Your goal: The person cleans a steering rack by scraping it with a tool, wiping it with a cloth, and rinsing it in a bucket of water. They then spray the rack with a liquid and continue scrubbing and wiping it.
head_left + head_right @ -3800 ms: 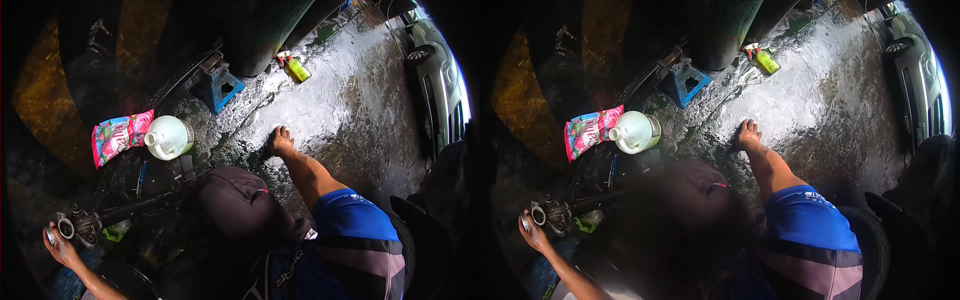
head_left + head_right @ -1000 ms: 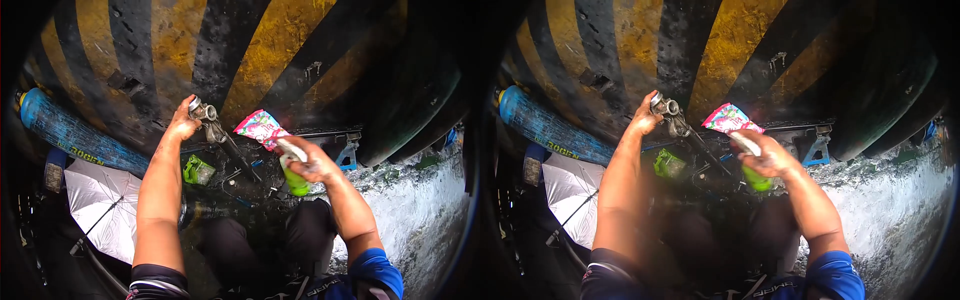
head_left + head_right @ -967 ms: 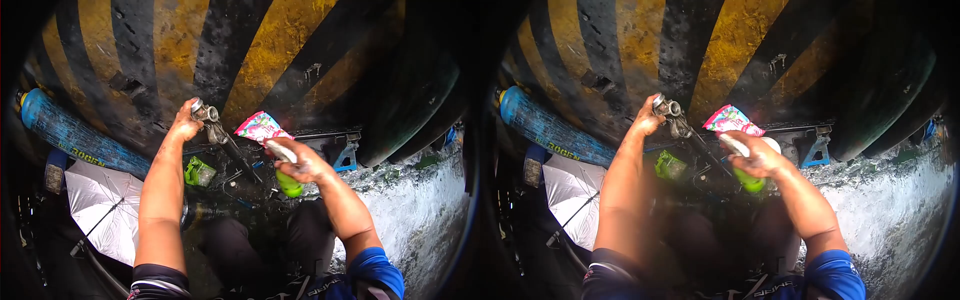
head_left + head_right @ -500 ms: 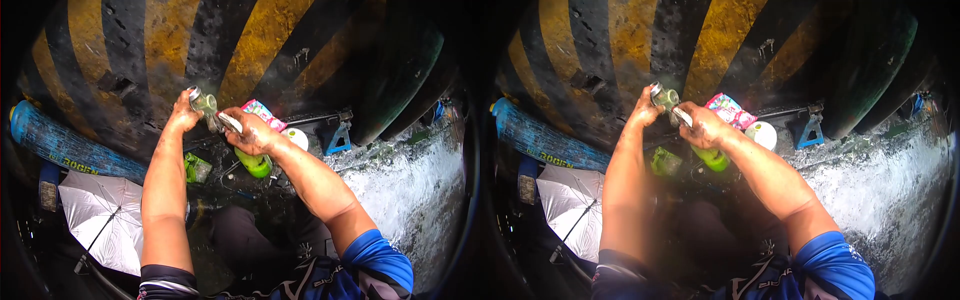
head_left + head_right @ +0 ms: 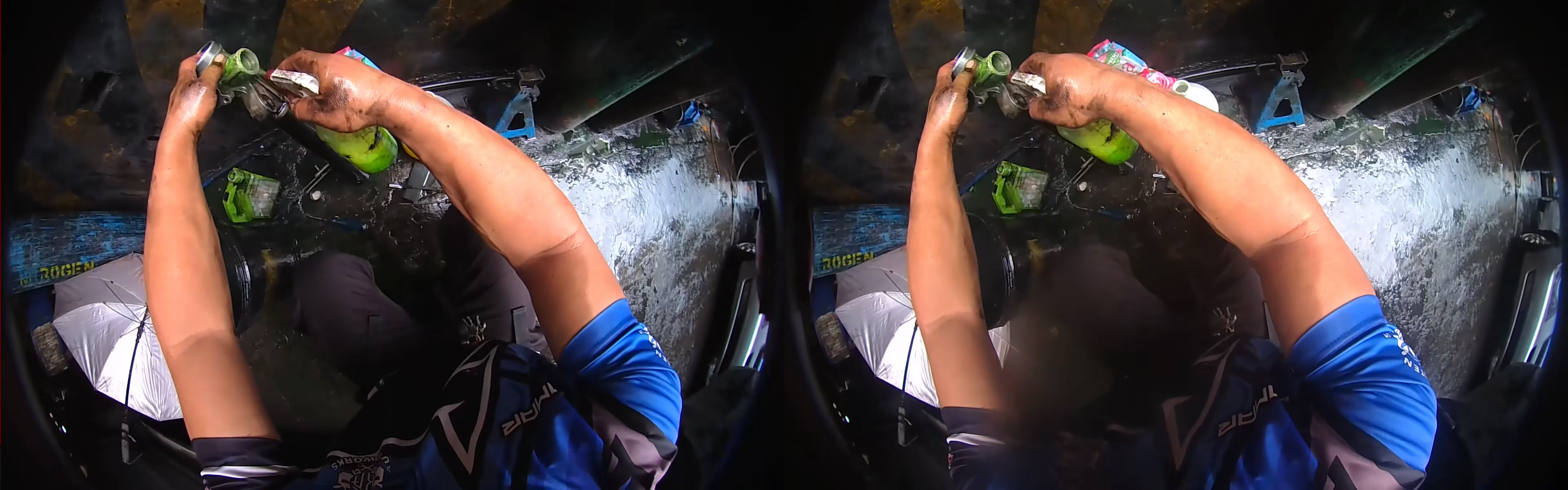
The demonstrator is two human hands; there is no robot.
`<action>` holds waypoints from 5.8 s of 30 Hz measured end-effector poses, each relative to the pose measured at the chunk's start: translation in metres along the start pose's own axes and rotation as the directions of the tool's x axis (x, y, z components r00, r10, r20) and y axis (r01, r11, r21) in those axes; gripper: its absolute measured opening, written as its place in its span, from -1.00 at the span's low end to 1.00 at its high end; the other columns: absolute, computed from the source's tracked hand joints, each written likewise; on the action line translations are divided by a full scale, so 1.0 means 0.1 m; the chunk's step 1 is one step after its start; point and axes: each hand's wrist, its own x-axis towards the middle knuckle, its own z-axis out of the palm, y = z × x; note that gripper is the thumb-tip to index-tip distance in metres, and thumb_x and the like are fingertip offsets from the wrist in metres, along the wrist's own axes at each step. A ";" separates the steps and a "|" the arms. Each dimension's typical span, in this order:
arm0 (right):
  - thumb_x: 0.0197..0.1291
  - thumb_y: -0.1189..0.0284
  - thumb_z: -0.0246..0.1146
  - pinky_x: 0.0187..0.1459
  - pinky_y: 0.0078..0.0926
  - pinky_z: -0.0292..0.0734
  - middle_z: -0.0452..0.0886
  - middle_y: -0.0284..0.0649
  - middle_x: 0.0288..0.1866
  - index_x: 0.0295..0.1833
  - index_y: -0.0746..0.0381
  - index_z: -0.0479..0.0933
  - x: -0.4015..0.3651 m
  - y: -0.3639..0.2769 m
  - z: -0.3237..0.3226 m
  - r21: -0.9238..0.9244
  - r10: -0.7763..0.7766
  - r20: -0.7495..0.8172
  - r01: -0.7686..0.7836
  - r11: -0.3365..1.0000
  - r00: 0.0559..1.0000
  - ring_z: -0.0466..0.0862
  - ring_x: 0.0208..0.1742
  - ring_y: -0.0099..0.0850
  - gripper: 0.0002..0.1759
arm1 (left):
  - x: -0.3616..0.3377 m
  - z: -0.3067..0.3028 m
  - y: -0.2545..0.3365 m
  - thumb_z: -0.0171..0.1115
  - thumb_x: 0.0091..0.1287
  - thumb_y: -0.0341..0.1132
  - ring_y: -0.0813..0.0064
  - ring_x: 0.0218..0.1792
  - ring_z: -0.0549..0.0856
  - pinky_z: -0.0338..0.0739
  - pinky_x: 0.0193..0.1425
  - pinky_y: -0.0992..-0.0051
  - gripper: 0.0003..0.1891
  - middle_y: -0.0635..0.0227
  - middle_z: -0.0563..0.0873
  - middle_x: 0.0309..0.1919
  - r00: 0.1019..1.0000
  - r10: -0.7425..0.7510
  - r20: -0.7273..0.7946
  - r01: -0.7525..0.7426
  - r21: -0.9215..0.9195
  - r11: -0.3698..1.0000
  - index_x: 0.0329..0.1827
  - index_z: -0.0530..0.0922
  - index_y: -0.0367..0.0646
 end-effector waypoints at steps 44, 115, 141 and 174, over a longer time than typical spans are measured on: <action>0.28 0.44 0.05 0.27 -0.12 0.45 0.54 0.09 0.21 0.21 0.22 0.47 -2.51 2.53 1.19 -0.525 0.722 0.493 -0.495 0.692 0.486 0.51 0.29 0.01 -0.61 | -0.43 -0.09 0.14 0.40 0.15 -0.41 0.61 -0.18 0.58 0.47 -0.04 0.58 -0.51 0.40 0.65 -0.18 0.999 0.016 -0.028 -0.021 -0.199 0.980 0.19 0.51 -0.15; 0.26 -0.09 0.15 -0.16 -0.15 0.56 0.72 -0.15 -0.35 -0.31 0.12 0.73 0.88 -0.39 -0.90 -0.770 0.288 -0.013 -0.193 0.609 0.958 0.72 -0.23 -0.14 -0.49 | -0.30 0.01 0.38 -0.09 0.27 -0.43 0.26 -0.01 0.69 0.51 0.14 0.39 -0.67 0.06 0.72 -0.12 0.997 -0.078 -0.006 0.075 -0.227 0.971 -0.02 0.62 -0.24; 0.08 0.09 0.29 -0.22 -0.29 0.45 0.59 -0.34 -0.48 -0.45 0.07 0.62 0.87 -0.32 -0.29 -0.698 -0.534 0.111 0.449 0.558 0.838 0.61 -0.29 -0.27 -0.71 | -0.25 -0.04 0.10 -0.13 0.19 -0.48 0.39 -0.13 0.67 0.51 0.04 0.46 -0.60 0.16 0.71 -0.14 0.998 -0.060 0.035 0.069 -0.400 0.914 0.01 0.62 -0.25; 0.10 -0.07 0.29 0.03 -0.18 0.31 0.66 -0.45 -0.35 -0.31 0.00 0.71 0.74 -0.35 -0.50 -0.692 -0.256 0.212 0.330 0.642 0.943 0.51 -0.03 -0.33 -0.63 | -0.23 -0.04 0.07 -0.09 0.13 -0.50 0.51 -0.17 0.65 0.52 0.02 0.52 -0.59 0.30 0.71 -0.22 0.978 0.086 0.189 0.010 -0.459 0.888 0.00 0.62 -0.22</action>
